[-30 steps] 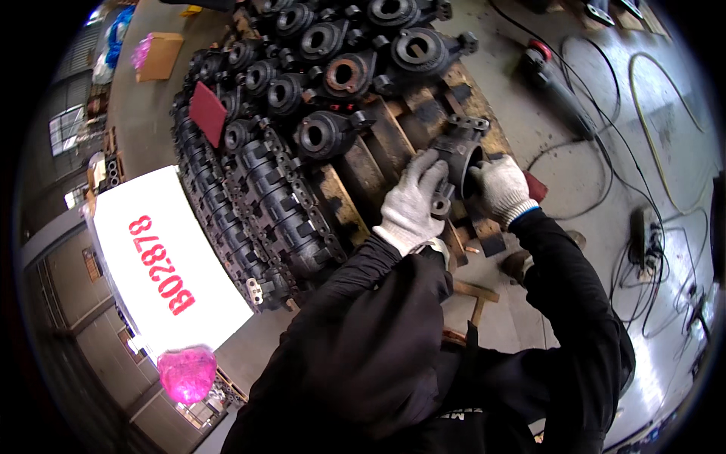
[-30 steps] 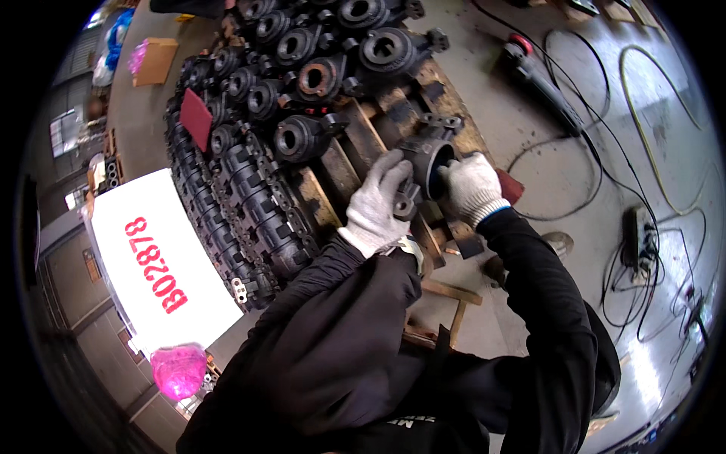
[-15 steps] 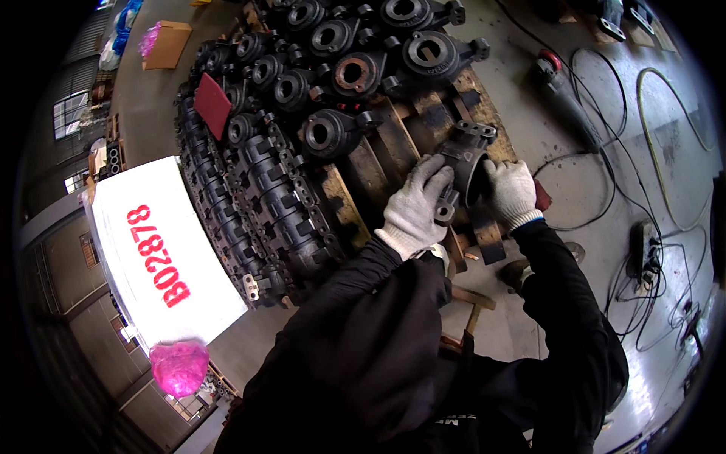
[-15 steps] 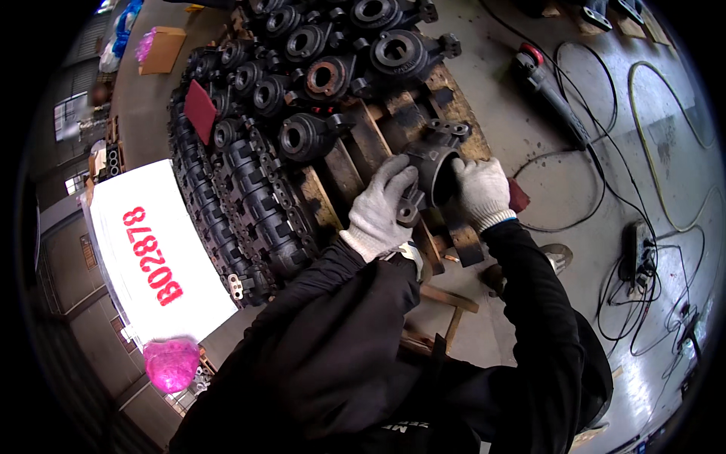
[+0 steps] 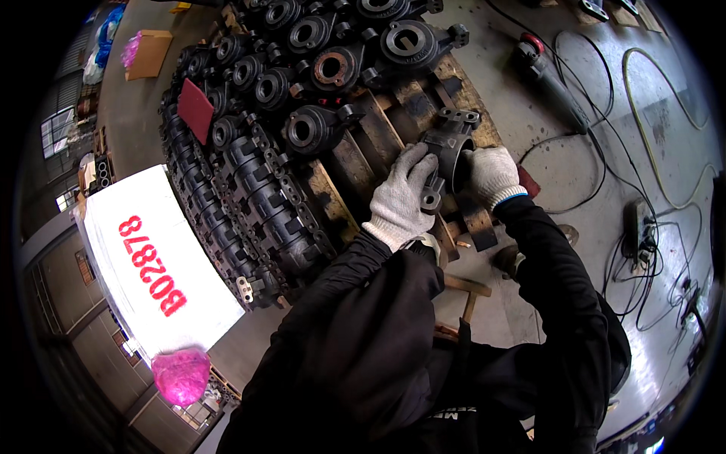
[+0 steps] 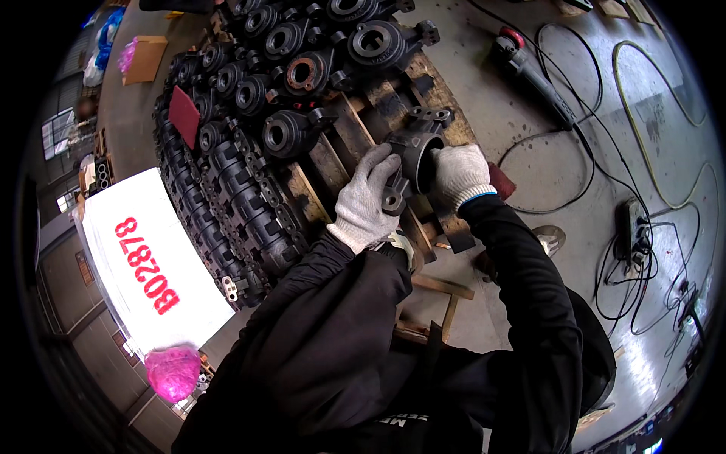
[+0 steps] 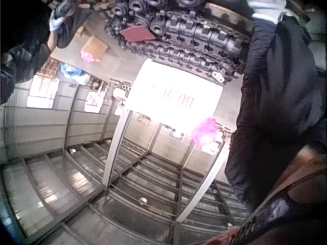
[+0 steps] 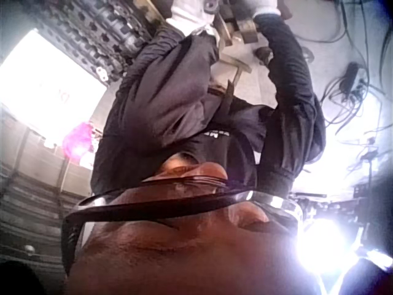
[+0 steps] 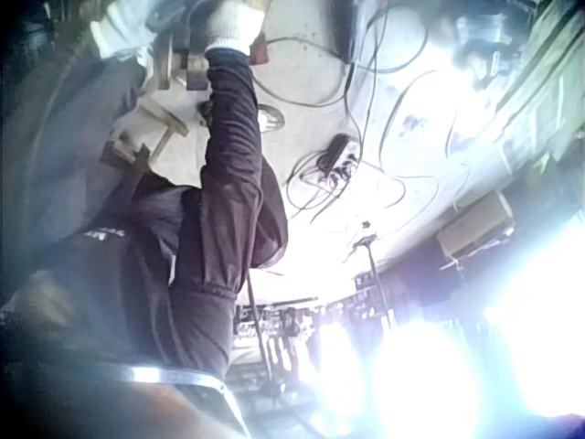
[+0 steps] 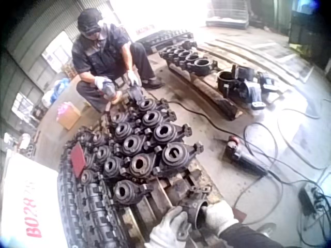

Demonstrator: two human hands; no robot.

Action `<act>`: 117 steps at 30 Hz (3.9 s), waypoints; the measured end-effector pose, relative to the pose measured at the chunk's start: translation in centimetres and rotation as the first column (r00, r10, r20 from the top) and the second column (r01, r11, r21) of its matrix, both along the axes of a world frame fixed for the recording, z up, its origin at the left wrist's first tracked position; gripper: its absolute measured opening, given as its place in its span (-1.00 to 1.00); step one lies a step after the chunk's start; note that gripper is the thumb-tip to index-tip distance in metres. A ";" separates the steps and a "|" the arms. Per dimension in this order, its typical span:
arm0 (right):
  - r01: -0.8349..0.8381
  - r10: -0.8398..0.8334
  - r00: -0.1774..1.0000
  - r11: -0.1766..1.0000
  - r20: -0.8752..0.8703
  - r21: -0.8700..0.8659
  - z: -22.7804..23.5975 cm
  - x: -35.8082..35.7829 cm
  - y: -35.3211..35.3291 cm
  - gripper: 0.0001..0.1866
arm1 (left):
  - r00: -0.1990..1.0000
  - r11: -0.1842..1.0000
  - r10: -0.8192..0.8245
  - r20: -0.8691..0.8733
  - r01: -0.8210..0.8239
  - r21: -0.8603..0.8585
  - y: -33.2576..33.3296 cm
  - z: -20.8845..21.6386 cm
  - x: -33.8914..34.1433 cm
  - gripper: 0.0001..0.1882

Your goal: The person sits on the floor and scrubs the exterior of a black metal part with a red abrasive pad. They rotate the part to clean different sides and then place it on a wooden pallet with other similar parts.

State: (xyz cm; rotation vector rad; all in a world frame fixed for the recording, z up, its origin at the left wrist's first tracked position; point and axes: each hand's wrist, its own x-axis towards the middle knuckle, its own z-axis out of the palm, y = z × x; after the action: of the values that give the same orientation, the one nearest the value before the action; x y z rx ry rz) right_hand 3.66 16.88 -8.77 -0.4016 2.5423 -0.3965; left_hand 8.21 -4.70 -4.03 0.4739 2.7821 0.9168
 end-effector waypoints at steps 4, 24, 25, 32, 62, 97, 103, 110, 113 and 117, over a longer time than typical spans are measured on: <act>0.118 -0.102 0.983 0.988 0.154 -0.100 0.5 -0.1 0.0 -0.67 | 1.000 1.000 0.002 0.011 -0.002 -0.003 -0.1 -0.1 0.0 -0.10; -0.099 0.259 0.953 0.756 0.156 -0.647 -2.9 0.8 3.5 -0.69 | 0.999 0.999 -0.035 0.004 0.035 -0.020 0.2 0.3 -0.2 -0.18; -0.110 0.245 0.961 0.763 0.127 -0.637 -2.7 0.9 3.3 -0.70 | 1.000 0.999 -0.028 0.005 0.028 -0.018 0.1 0.4 -0.1 -0.19; 0.526 -0.310 0.725 0.826 0.615 -0.203 1.0 -0.3 0.6 -0.60 | 1.000 1.000 -0.008 -0.025 0.007 -0.024 0.2 -0.3 0.0 -0.27; 0.561 -0.067 0.742 0.607 0.667 -0.563 -1.2 1.8 2.2 -0.80 | 0.995 0.995 -0.088 -0.038 0.086 -0.057 -0.5 -0.2 -0.3 -0.25; 0.811 -0.579 0.568 0.273 0.585 -0.516 -4.1 9.3 3.6 -0.75 | 0.991 0.992 -0.108 -0.083 0.103 -0.068 -0.3 -1.0 0.0 -0.19; 0.722 -0.607 0.645 0.287 0.464 -0.629 -3.6 9.0 2.6 -0.77 | 0.990 0.992 -0.113 -0.085 0.108 -0.061 -0.4 -1.0 0.0 -0.20; 0.209 -0.271 0.950 0.921 -0.154 -0.330 -1.8 5.3 2.0 -0.71 | 0.991 0.991 -0.115 -0.072 0.110 -0.076 -0.4 -0.9 0.0 -0.17; 0.212 -0.252 0.966 0.888 -0.047 -0.407 -1.0 5.5 1.7 -0.68 | 0.988 0.991 -0.127 -0.089 0.123 -0.058 -0.6 -1.2 0.0 -0.17; 0.417 -0.299 0.909 0.660 0.291 -0.625 0.1 5.9 2.3 -0.67 | 0.986 0.991 -0.132 -0.100 0.133 -0.002 -1.1 -1.4 0.0 -0.16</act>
State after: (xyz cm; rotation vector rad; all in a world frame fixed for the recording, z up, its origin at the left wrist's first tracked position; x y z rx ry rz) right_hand 9.53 19.19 -8.68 -0.0913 2.2186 -1.4778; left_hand 8.17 -5.83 -5.41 0.7154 2.7965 0.8928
